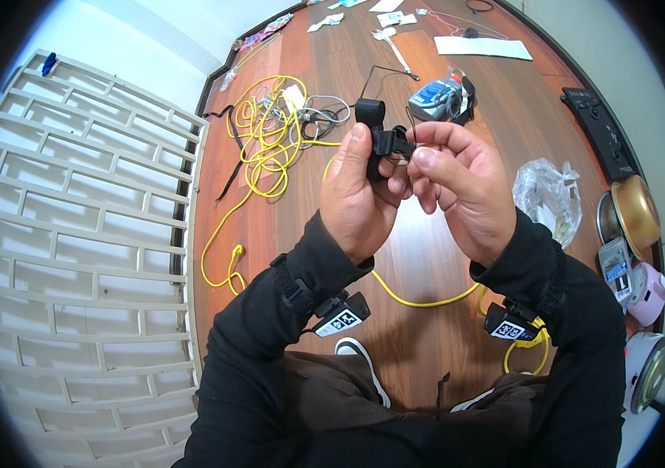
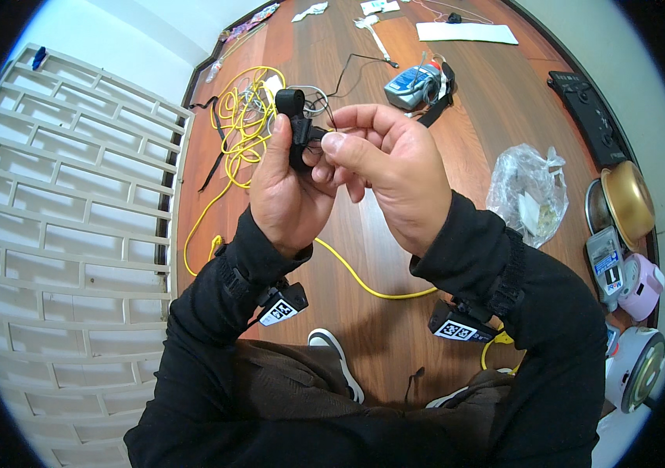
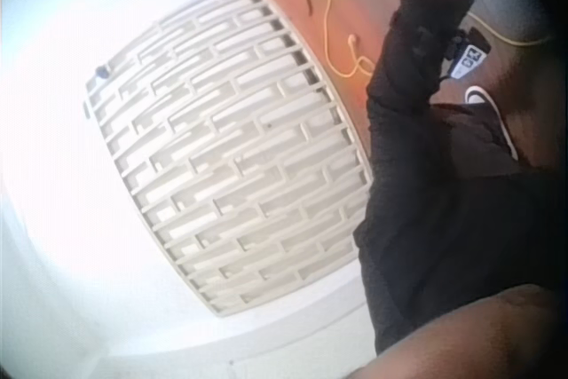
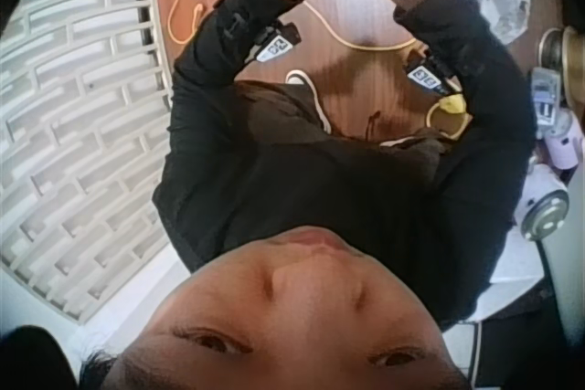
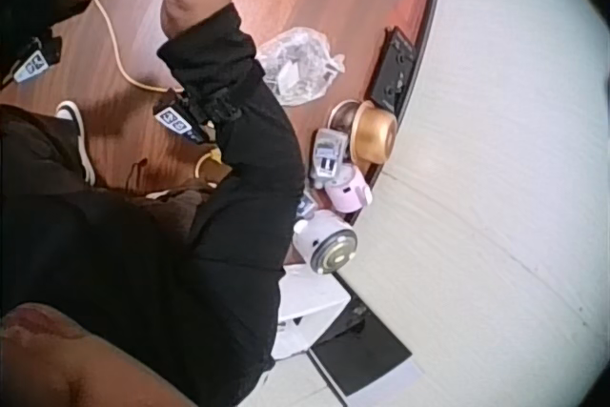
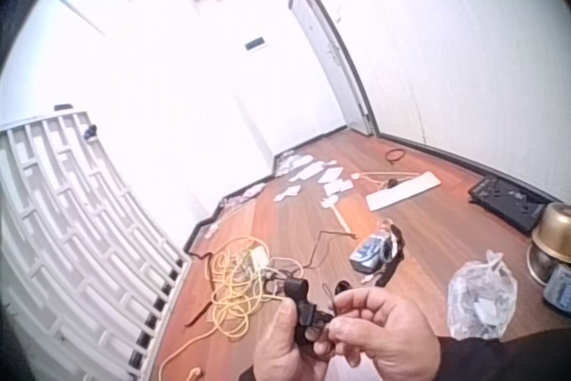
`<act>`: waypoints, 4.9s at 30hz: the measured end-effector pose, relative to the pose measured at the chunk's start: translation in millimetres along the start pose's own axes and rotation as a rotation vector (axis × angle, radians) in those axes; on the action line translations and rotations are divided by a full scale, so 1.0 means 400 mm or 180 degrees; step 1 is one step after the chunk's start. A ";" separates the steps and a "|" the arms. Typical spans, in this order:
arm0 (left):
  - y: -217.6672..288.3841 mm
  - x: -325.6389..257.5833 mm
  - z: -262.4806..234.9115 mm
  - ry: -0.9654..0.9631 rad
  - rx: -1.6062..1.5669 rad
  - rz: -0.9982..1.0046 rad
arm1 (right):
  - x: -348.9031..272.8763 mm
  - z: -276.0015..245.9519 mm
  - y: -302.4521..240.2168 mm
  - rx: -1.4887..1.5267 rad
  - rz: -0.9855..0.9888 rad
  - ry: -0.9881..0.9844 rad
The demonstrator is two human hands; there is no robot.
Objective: The person retrieves a black strap from a white storage box and then folds and rolls it into a compact coil on a wooden table. They repeatedly adjust the strap to tighten the roll and hold the finished coil in both hands.
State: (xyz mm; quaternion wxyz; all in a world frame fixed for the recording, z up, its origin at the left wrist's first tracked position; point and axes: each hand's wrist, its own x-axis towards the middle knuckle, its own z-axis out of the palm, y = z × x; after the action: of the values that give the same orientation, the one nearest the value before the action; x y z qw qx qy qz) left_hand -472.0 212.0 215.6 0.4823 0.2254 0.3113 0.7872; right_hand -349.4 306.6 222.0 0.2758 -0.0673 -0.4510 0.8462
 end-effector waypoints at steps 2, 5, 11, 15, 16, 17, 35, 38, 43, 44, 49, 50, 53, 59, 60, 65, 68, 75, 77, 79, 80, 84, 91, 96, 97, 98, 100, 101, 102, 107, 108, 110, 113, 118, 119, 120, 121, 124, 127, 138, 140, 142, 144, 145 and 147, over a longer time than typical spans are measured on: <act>0.000 -0.004 0.002 -0.0025 0.0166 0.0092 | 0.010 0.005 0.000 -0.0151 -0.0272 0.0070; -0.001 -0.008 0.004 -0.0057 0.0216 0.0119 | 0.020 0.005 -0.007 -0.0247 -0.0069 -0.0011; -0.002 -0.005 -0.001 -0.0259 0.0080 -0.0042 | 0.014 0.004 -0.016 -0.0493 -0.0193 -0.0269; -0.001 -0.005 -0.003 -0.0308 0.0070 -0.0184 | 0.016 -0.004 -0.021 -0.0718 -0.0287 -0.0257; 0.000 -0.005 -0.003 -0.0286 0.0075 -0.0171 | 0.020 -0.007 -0.022 -0.0902 -0.0409 -0.0216; 0.001 -0.005 -0.002 -0.0276 0.0087 -0.0150 | 0.024 -0.009 -0.022 -0.1086 -0.0529 -0.0177; 0.002 -0.009 0.002 -0.0260 0.0681 0.0177 | 0.027 -0.028 -0.022 -0.1378 -0.0552 -0.0271; 0.000 -0.010 0.001 -0.0241 0.0734 0.0192 | 0.027 -0.026 -0.023 -0.1333 -0.0508 -0.0360; 0.000 -0.010 -0.003 -0.0286 0.0807 0.0232 | 0.026 -0.021 -0.028 -0.1090 -0.0281 -0.0521; 0.000 -0.011 -0.004 -0.0287 0.0856 0.0247 | 0.027 -0.022 -0.029 -0.1078 -0.0257 -0.0529; -0.005 -0.011 -0.012 -0.0390 0.1129 0.0342 | 0.033 -0.025 -0.032 -0.1238 -0.0327 -0.0518; -0.006 -0.011 -0.014 -0.0359 0.1245 0.0376 | 0.035 -0.027 -0.033 -0.1365 -0.0382 -0.0508; -0.008 -0.008 -0.020 -0.0367 0.1523 0.0535 | 0.036 -0.031 -0.040 -0.1611 -0.0388 -0.0457; -0.001 -0.006 -0.029 -0.0274 0.2183 0.0767 | 0.029 -0.037 -0.041 -0.1004 0.0020 -0.0303; 0.000 -0.006 -0.031 -0.0250 0.2241 0.0785 | 0.029 -0.037 -0.037 -0.0966 0.0011 -0.0278; 0.001 0.000 -0.038 -0.0191 0.2397 0.0897 | 0.032 -0.041 -0.015 -0.0577 0.0097 -0.0037; 0.002 0.001 -0.044 -0.0223 0.2622 0.1033 | 0.036 -0.051 -0.011 -0.0584 0.0158 0.0002; 0.000 0.001 -0.058 -0.0279 0.3110 0.0951 | 0.039 -0.054 -0.004 -0.0743 0.0159 0.0010; 0.002 0.003 -0.060 -0.0301 0.3237 0.0981 | 0.037 -0.049 -0.001 -0.0700 0.0011 0.0077; 0.006 0.005 -0.059 -0.0286 0.3503 0.0991 | 0.034 -0.046 -0.001 -0.0702 -0.0112 0.0127; 0.011 0.007 -0.058 -0.0257 0.3706 0.0988 | 0.033 -0.046 -0.001 -0.0714 -0.0166 0.0142; 0.021 0.006 -0.044 -0.0164 0.4392 0.1359 | 0.037 -0.055 0.000 -0.1280 -0.0461 -0.0307; 0.033 0.016 -0.040 -0.0410 0.5086 0.1549 | 0.039 -0.087 0.003 -0.2445 -0.0738 -0.0385; 0.035 0.016 -0.049 -0.0694 0.5327 0.1412 | 0.061 -0.101 -0.004 -0.2838 -0.1288 -0.0381; 0.034 0.015 -0.048 -0.0656 0.5008 0.1079 | 0.065 -0.103 -0.007 -0.2903 -0.1423 -0.0303; 0.035 0.015 -0.046 -0.0649 0.4682 0.0793 | 0.069 -0.104 -0.012 -0.2736 -0.1335 -0.0363; 0.035 0.016 -0.041 -0.0720 0.4036 0.0259 | 0.067 -0.109 -0.030 -0.2521 -0.0923 -0.0244; 0.039 0.017 -0.038 -0.0794 0.3714 0.0016 | 0.060 -0.109 -0.037 -0.2410 -0.0854 -0.0361; 0.043 0.019 -0.034 -0.0857 0.3384 -0.0226 | 0.058 -0.106 -0.042 -0.2313 -0.0828 -0.0401; 0.040 0.018 -0.019 -0.0722 0.1997 -0.0977 | 0.055 -0.086 -0.049 -0.1953 -0.0831 -0.0522; 0.037 0.016 -0.018 -0.0744 0.1715 -0.1078 | 0.057 -0.080 -0.045 -0.1916 -0.0886 -0.0511; 0.032 0.010 -0.016 -0.0808 0.1141 -0.1241 | 0.060 -0.070 -0.036 -0.1837 -0.0968 -0.0483; 0.027 0.000 -0.015 -0.0978 0.0304 -0.1510 | 0.054 -0.065 -0.035 -0.1421 -0.0549 -0.0492; 0.018 -0.004 -0.010 -0.1118 -0.0334 -0.1723 | 0.043 -0.054 -0.033 -0.1396 -0.0770 -0.0411; 0.015 -0.004 -0.007 -0.1138 -0.0256 -0.1612 | 0.042 -0.052 -0.031 -0.1503 -0.0912 -0.0392; 0.011 -0.004 -0.004 -0.1179 -0.0196 -0.1495 | 0.042 -0.050 -0.030 -0.1582 -0.0993 -0.0331; 0.008 -0.005 -0.002 -0.1206 -0.0101 -0.1392 | 0.042 -0.049 -0.029 -0.1660 -0.1072 -0.0268; 0.007 -0.010 0.002 -0.0752 -0.0186 -0.1321 | 0.039 -0.046 -0.031 -0.1658 -0.1321 -0.0152; 0.011 -0.010 0.002 -0.0799 -0.0226 -0.1072 | 0.023 -0.039 -0.039 -0.1703 -0.1355 -0.0239; 0.006 -0.021 0.013 -0.0278 0.0629 0.0281 | -0.016 0.031 -0.017 -0.1270 -0.0656 -0.0159; 0.006 -0.022 0.011 -0.0242 0.0672 0.0446 | -0.020 0.036 -0.020 -0.0958 -0.0725 -0.0184; 0.005 -0.021 0.007 -0.0246 0.0612 0.0513 | -0.017 0.047 -0.013 -0.1179 -0.0859 -0.0013; 0.002 -0.018 0.001 -0.0083 0.0588 0.0527 | -0.014 0.053 -0.008 -0.1309 -0.1056 0.0019; 0.000 -0.019 -0.001 -0.0105 0.0626 0.0551 | -0.014 0.054 -0.007 -0.1366 -0.1101 0.0028; -0.004 -0.019 -0.007 -0.0138 0.0656 0.0585 | -0.015 0.054 -0.007 -0.1450 -0.1060 0.0002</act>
State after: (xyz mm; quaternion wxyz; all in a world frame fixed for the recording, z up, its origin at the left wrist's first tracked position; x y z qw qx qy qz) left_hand -469.5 205.1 211.9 0.3891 0.3182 0.3580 0.7869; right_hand -351.0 288.9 236.1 0.3889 -0.0528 -0.6344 0.6660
